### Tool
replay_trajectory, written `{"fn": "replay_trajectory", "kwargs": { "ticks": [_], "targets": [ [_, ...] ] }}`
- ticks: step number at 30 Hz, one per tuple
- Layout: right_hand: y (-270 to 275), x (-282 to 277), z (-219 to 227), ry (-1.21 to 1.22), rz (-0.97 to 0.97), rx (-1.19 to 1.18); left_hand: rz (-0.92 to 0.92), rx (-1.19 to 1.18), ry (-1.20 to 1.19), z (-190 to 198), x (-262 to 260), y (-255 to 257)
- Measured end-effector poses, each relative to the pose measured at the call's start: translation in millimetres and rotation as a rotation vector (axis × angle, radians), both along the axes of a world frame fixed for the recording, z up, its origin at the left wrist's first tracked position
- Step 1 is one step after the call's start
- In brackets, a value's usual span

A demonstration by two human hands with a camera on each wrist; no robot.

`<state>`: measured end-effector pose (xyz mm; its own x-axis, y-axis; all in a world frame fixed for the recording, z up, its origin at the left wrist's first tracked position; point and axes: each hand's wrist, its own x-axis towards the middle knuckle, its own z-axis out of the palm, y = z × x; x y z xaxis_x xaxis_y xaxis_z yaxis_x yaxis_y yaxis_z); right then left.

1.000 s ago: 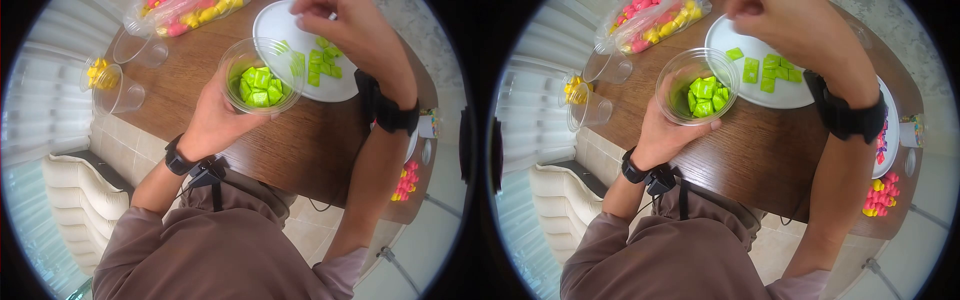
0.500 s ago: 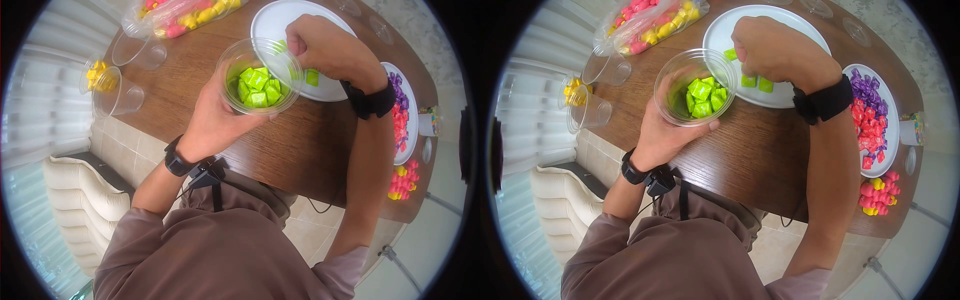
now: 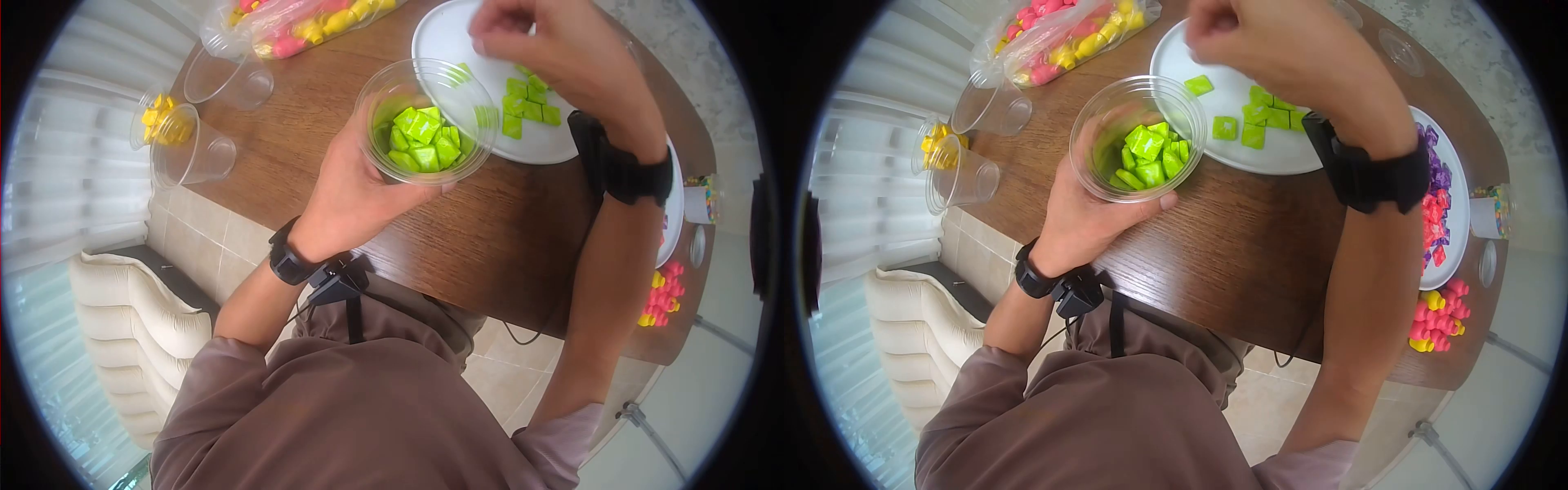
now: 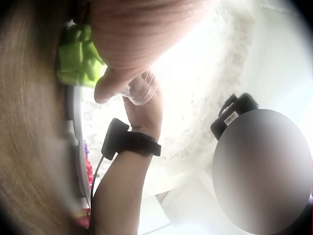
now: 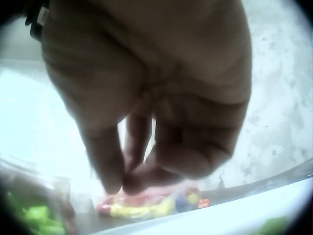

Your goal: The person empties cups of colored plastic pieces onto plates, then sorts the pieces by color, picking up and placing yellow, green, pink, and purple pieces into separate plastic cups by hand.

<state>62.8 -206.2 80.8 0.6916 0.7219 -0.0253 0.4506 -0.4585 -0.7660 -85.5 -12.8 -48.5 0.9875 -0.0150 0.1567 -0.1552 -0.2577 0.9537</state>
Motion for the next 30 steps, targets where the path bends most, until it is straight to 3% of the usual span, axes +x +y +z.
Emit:
{"fn": "replay_trajectory", "kwargs": {
  "ticks": [2, 3, 5, 9, 12, 14, 15, 16, 18, 19, 21, 24, 25, 27, 30],
  "targets": [
    [-1.4, 16.4, -46.8, -0.127, 0.067, -0.353, -0.003, -0.003, -0.007, 0.1, 0.8, 0.7],
    [-3.1, 13.0, -55.3, -0.128, 0.064, -0.351, -0.001, 0.006, -0.008, 0.7, 0.9, 0.3],
    [-7.3, 3.0, -69.0, -0.481, 0.120, -0.306, -0.001, 0.011, -0.005, 1.0, 0.6, -0.5],
    [-2.1, 9.6, -95.4, -0.712, 0.117, -0.194, 0.002, -0.005, 0.000, 0.9, 0.3, -0.3],
    [-0.7, 11.9, -77.9, -0.589, 0.197, -0.251, -0.010, -0.009, -0.012, 0.9, 1.2, -0.3],
    [-1.4, 7.1, -51.9, -0.393, 0.029, -0.176, -0.007, -0.005, -0.015, 1.8, 0.7, -0.2],
    [4.8, 5.5, -40.2, -0.370, 0.014, -0.012, -0.002, 0.010, -0.013, 3.8, 0.2, -0.5],
    [5.6, 1.2, -21.2, -0.369, 0.018, -0.012, 0.001, 0.026, -0.008, 4.7, -0.1, -0.9],
    [20.5, -32.1, 32.0, 0.313, -0.108, 0.102, 0.024, -0.031, -0.047, -1.6, 0.6, -4.9],
    [20.5, -37.8, 27.3, 0.314, -0.112, 0.104, 0.042, -0.089, -0.088, -3.7, 1.5, -6.7],
    [20.4, -46.9, 1.8, -0.305, -0.040, 0.170, 0.038, -0.037, -0.071, -1.0, 1.6, -5.7],
    [4.7, 15.1, -57.5, -0.416, -0.014, 0.209, 0.023, 0.018, -0.037, 1.6, 0.2, -4.2],
    [0.0, 19.4, -68.9, -0.420, -0.015, 0.211, 0.003, 0.023, -0.015, 2.9, 0.7, -3.6],
    [-4.1, 24.1, -85.4, -0.510, 0.135, -0.032, 0.003, 0.022, -0.006, 3.5, 0.2, -1.9],
    [2.3, 25.2, -97.6, -0.618, 0.098, -0.042, 0.002, 0.010, 0.001, 0.5, 1.0, -1.8]
  ]
}}
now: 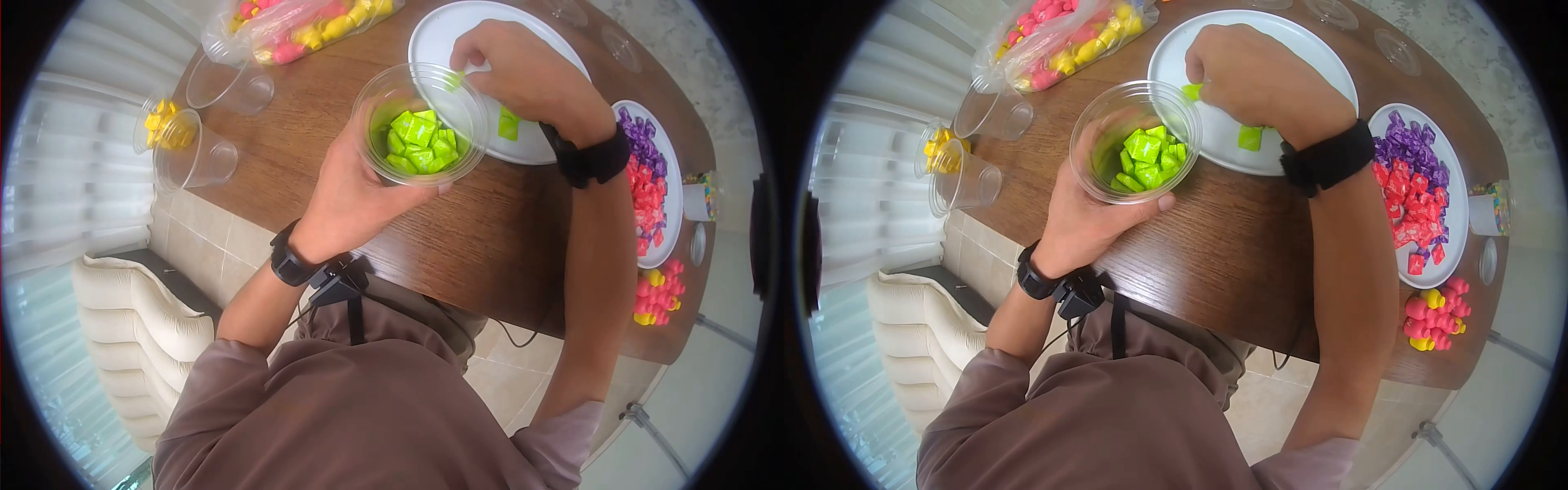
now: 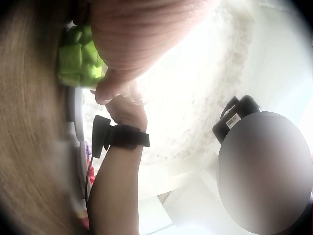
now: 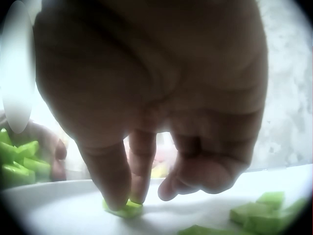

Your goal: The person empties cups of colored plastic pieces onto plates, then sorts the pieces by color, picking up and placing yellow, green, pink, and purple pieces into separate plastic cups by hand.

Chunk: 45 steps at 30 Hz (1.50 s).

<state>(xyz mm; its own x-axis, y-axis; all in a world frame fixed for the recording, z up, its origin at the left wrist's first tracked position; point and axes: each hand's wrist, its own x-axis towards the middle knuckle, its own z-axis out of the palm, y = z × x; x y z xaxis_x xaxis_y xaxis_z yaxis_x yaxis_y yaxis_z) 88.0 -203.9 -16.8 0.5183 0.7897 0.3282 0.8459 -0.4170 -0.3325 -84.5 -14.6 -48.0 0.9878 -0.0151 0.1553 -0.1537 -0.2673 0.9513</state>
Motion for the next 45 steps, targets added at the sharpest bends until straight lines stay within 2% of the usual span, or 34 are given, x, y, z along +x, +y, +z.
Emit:
{"fn": "replay_trajectory", "kwargs": {
  "ticks": [4, 6, 10, 12, 16, 19, 21, 22, 24, 27, 28, 30, 31, 32, 34, 35, 37, 38, 40, 41, 43, 45],
  "targets": [
    [6.5, -1.9, 4.5, 0.070, -0.104, -0.107, -0.006, -0.013, -0.016, -1.1, -0.1, 0.8],
    [3.5, -1.4, 0.1, 0.010, -0.006, -0.019, -0.003, -0.013, -0.013, -1.9, -0.4, 0.6],
    [8.5, -2.5, -3.5, 0.060, 0.028, 0.013, 0.010, 0.039, -0.012, 0.7, -0.7, 1.3],
    [8.9, -7.0, 8.8, 0.134, 0.016, -0.147, 0.011, 0.027, -0.011, 1.5, -0.5, 0.5],
    [9.7, -8.9, 15.2, 0.229, 0.002, -0.242, 0.021, 0.004, -0.002, 1.8, -1.7, -0.7],
    [9.1, -8.4, 9.0, 0.262, 0.086, -0.199, 0.019, 0.004, 0.010, 1.8, -1.4, -0.2],
    [10.3, -6.0, -4.5, 0.108, 0.114, -0.001, 0.017, -0.003, 0.006, 1.4, -1.5, -0.3],
    [5.8, -4.2, -6.7, 0.107, 0.112, -0.002, 0.014, -0.010, 0.001, 1.3, -1.3, -0.7],
    [3.9, -9.8, 8.7, 0.141, 0.073, -0.124, 0.012, 0.000, -0.003, 1.8, -1.3, -0.8],
    [5.3, -7.7, 26.6, 0.278, -0.008, -0.115, 0.006, 0.004, -0.006, 0.9, -0.4, 0.9],
    [5.0, -7.1, 44.3, 0.279, -0.005, -0.117, 0.007, -0.001, -0.003, 0.1, -0.9, 1.3],
    [11.0, -27.4, 96.0, 0.402, -0.165, -0.216, 0.003, 0.006, -0.010, 0.0, -0.5, 2.2],
    [2.7, -44.8, 94.4, 0.331, -0.113, 0.014, -0.006, 0.012, -0.021, 0.0, 0.1, 1.8],
    [7.1, -50.7, 102.4, 0.332, -0.113, 0.013, -0.006, 0.011, -0.020, -0.3, 0.4, 0.6],
    [21.9, -59.2, 124.6, 0.785, -0.247, 0.067, 0.036, 0.018, -0.094, -0.7, 0.6, -1.8],
    [18.7, -62.0, 120.1, 0.786, -0.248, 0.070, 0.033, 0.020, -0.094, -1.7, 0.7, -2.1],
    [10.7, -66.3, 106.8, 0.372, -0.014, 0.115, 0.032, -0.086, -0.019, -4.9, -0.1, -3.0],
    [9.9, -63.2, 110.2, 0.374, -0.016, 0.115, 0.031, -0.086, -0.017, -4.3, -0.6, -3.5],
    [12.3, -48.3, 121.4, 0.506, -0.340, -0.171, 0.051, 0.008, -0.076, -1.1, -0.6, -3.5],
    [3.4, -38.7, 108.9, 0.502, -0.338, -0.170, 0.053, 0.009, -0.081, -0.3, -0.7, -2.4],
    [-24.7, -21.0, 65.7, 0.326, -0.167, -0.179, 0.004, 0.024, -0.013, 0.8, -0.9, 1.1],
    [-29.2, -22.1, 54.2, 0.248, -0.176, -0.233, 0.005, 0.021, -0.011, 1.0, -0.4, 1.6]
  ]
}}
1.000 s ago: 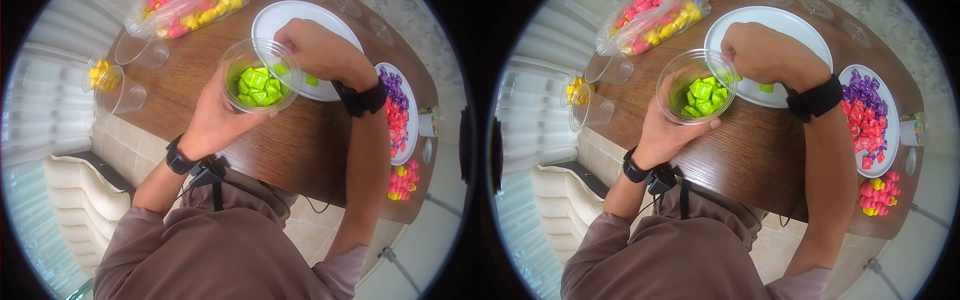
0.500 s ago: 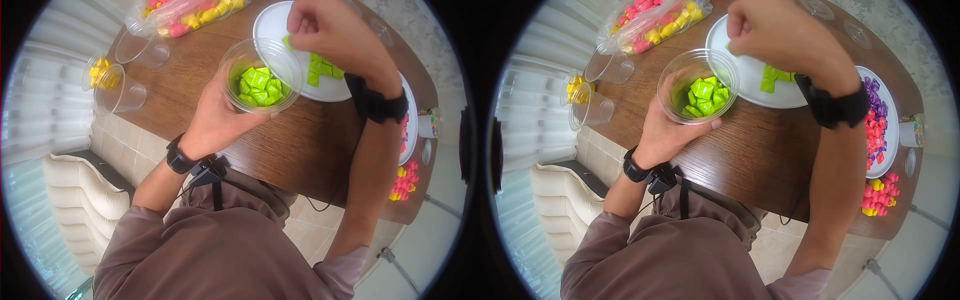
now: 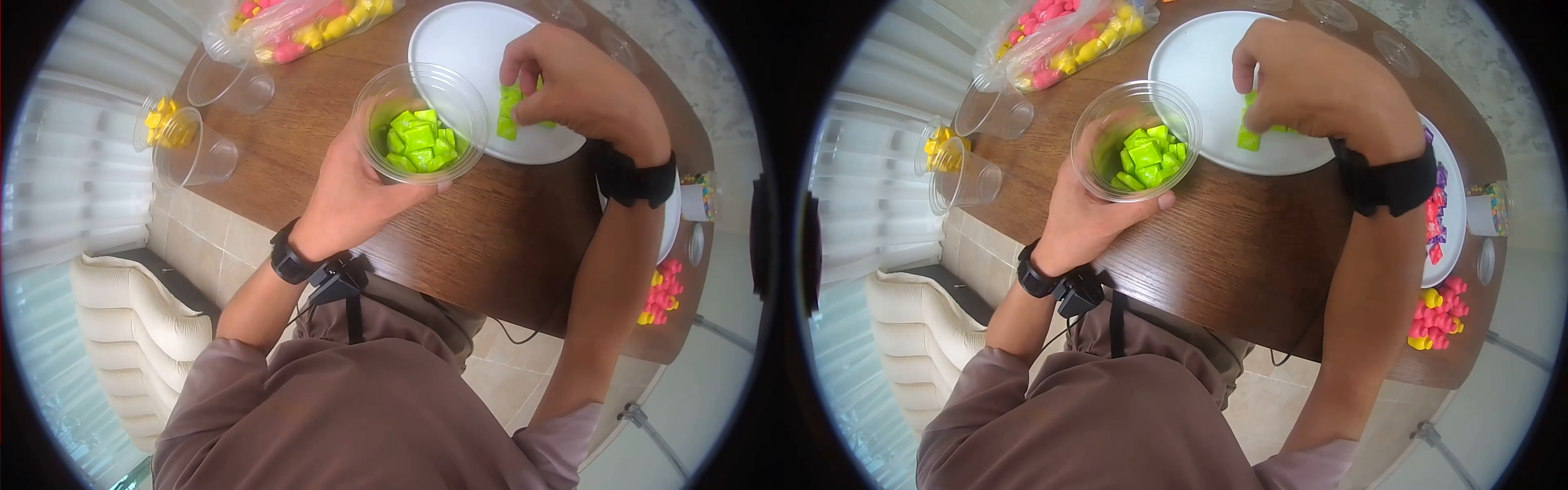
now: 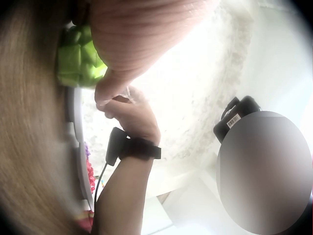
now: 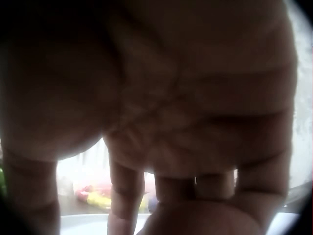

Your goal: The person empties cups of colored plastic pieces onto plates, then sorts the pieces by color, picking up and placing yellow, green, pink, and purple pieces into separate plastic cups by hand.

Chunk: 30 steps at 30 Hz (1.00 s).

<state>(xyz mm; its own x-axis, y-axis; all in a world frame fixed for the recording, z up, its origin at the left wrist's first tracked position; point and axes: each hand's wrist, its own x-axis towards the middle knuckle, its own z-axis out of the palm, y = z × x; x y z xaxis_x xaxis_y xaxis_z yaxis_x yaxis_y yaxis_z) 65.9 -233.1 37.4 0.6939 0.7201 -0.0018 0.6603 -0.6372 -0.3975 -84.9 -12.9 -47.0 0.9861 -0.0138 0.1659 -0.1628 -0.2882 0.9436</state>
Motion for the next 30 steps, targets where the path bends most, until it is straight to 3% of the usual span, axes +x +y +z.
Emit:
{"fn": "replay_trajectory", "kwargs": {
  "ticks": [4, 13, 17, 22, 30],
  "targets": [
    [3.4, -7.9, -9.3, -0.022, -0.047, -0.143, 0.010, -0.042, 0.016, -1.3, -0.6, -0.3],
    [6.1, -16.8, -32.5, -0.303, 0.018, -0.049, -0.008, -0.018, -0.018, -1.3, 0.9, 1.1],
    [8.6, -15.3, -34.9, -0.290, 0.024, -0.033, -0.008, -0.034, 0.009, -0.1, 0.3, 0.7],
    [18.5, -11.7, -21.3, -0.191, -0.063, -0.225, -0.007, -0.028, 0.006, -0.4, 0.6, 1.1],
    [5.8, -2.2, -25.9, -0.298, 0.007, -0.022, -0.005, -0.014, -0.006, 1.0, 0.3, 0.6]
  ]
}}
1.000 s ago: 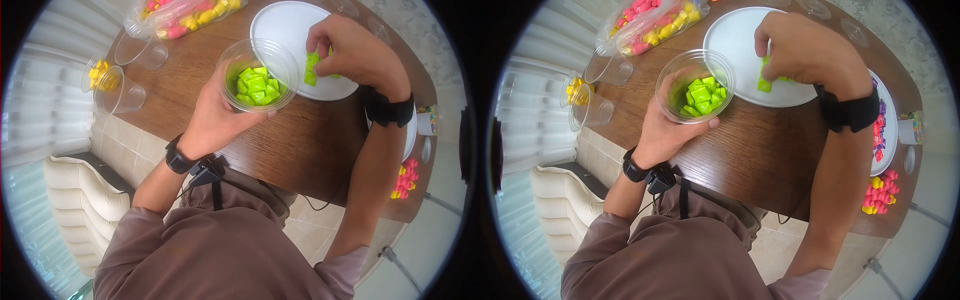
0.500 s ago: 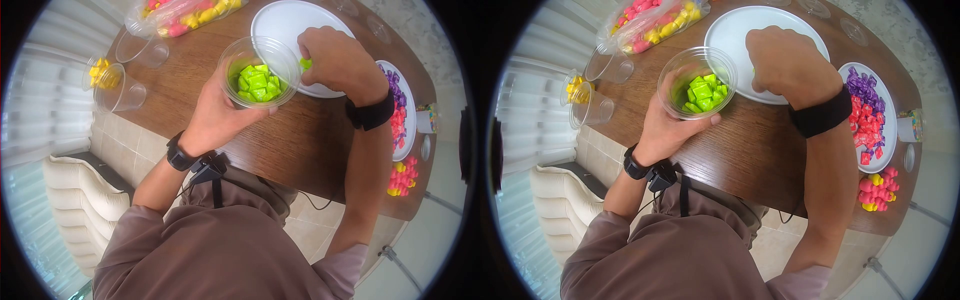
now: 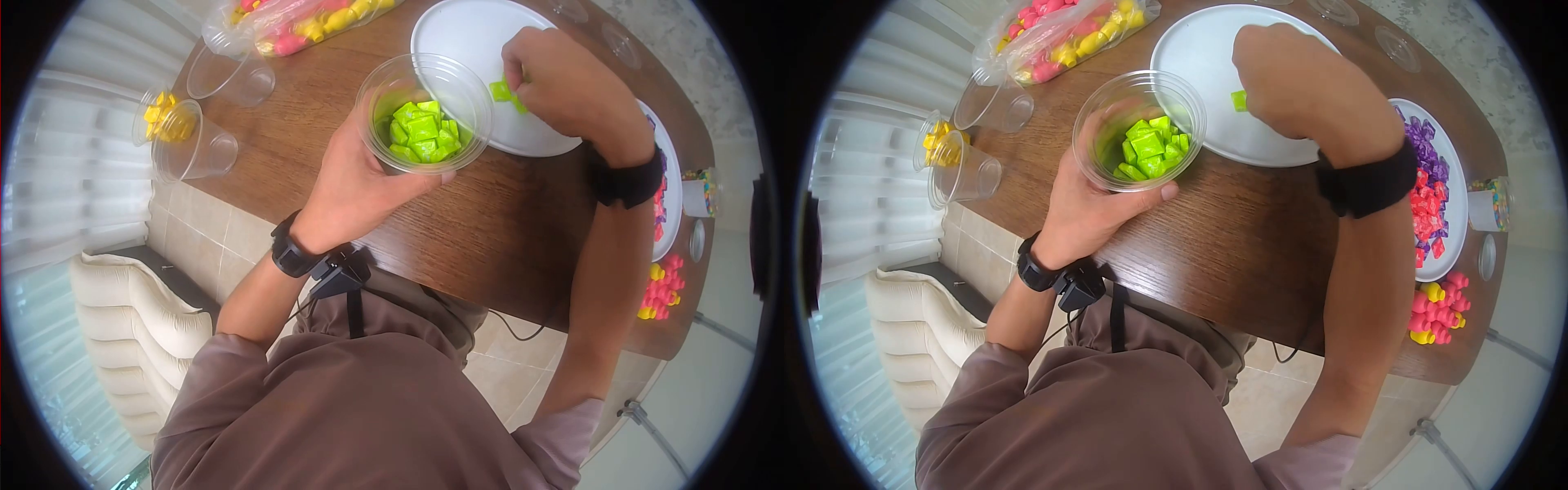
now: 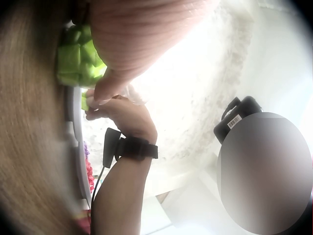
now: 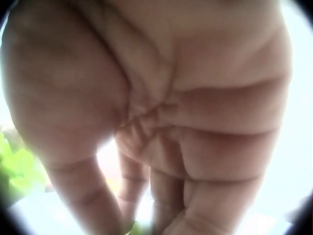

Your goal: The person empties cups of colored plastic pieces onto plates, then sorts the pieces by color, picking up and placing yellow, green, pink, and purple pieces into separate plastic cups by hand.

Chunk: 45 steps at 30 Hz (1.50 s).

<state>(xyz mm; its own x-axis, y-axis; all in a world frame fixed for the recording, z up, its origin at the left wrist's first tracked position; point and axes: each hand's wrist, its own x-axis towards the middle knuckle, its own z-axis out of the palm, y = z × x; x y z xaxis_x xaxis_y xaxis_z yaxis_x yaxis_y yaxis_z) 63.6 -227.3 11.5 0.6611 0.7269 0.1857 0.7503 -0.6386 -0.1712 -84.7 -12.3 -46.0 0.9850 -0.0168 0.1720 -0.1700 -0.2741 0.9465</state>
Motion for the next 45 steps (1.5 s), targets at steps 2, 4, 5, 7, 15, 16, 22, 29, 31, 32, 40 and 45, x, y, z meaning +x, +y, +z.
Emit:
{"fn": "replay_trajectory", "kwargs": {
  "ticks": [2, 4, 5, 7, 15, 16, 22, 29, 31, 32, 40, 45],
  "targets": [
    [-2.4, 2.8, 15.7, 0.043, 0.025, -0.010, 0.002, 0.009, -0.004, 0.1, 0.0, 0.1],
    [-6.2, 2.1, 32.7, 0.396, -0.097, 0.188, -0.016, -0.022, -0.004, -0.8, 0.4, 0.8],
    [-3.2, -7.7, 48.7, 0.397, -0.094, 0.187, -0.013, -0.023, -0.003, -1.0, 0.4, 1.0],
    [10.8, -39.3, 79.1, 0.336, -0.089, 0.319, -0.018, -0.037, -0.004, -1.1, 0.4, 0.7],
    [34.0, -69.5, 89.8, 0.242, 0.115, 0.309, 0.037, -0.060, -0.041, -5.5, 0.4, -3.2],
    [33.3, -68.6, 89.7, 0.243, 0.094, 0.308, 0.034, -0.091, -0.037, -6.0, 0.6, -3.3],
    [23.1, -56.5, 84.9, 0.248, -0.037, 0.301, 0.041, -0.010, -0.051, -3.1, 0.5, -3.7],
    [-4.0, 4.3, 48.8, 0.389, -0.185, -0.113, 0.012, 0.016, 0.014, -1.6, -1.2, -1.3],
    [-2.1, 5.1, 22.9, 0.329, -0.103, -0.031, 0.062, -0.015, -0.029, -1.9, -1.6, -2.6],
    [-0.4, 5.6, 10.9, 0.267, -0.013, 0.051, 0.062, -0.014, -0.028, -2.7, -0.6, -2.0],
    [6.9, 10.8, -15.1, 0.134, 0.055, 0.032, 0.053, 0.013, -0.045, -4.3, 0.0, -0.1],
    [10.9, 10.7, 4.4, 0.074, 0.110, 0.051, 0.050, -0.006, -0.050, -4.7, -0.1, -0.7]
  ]
}}
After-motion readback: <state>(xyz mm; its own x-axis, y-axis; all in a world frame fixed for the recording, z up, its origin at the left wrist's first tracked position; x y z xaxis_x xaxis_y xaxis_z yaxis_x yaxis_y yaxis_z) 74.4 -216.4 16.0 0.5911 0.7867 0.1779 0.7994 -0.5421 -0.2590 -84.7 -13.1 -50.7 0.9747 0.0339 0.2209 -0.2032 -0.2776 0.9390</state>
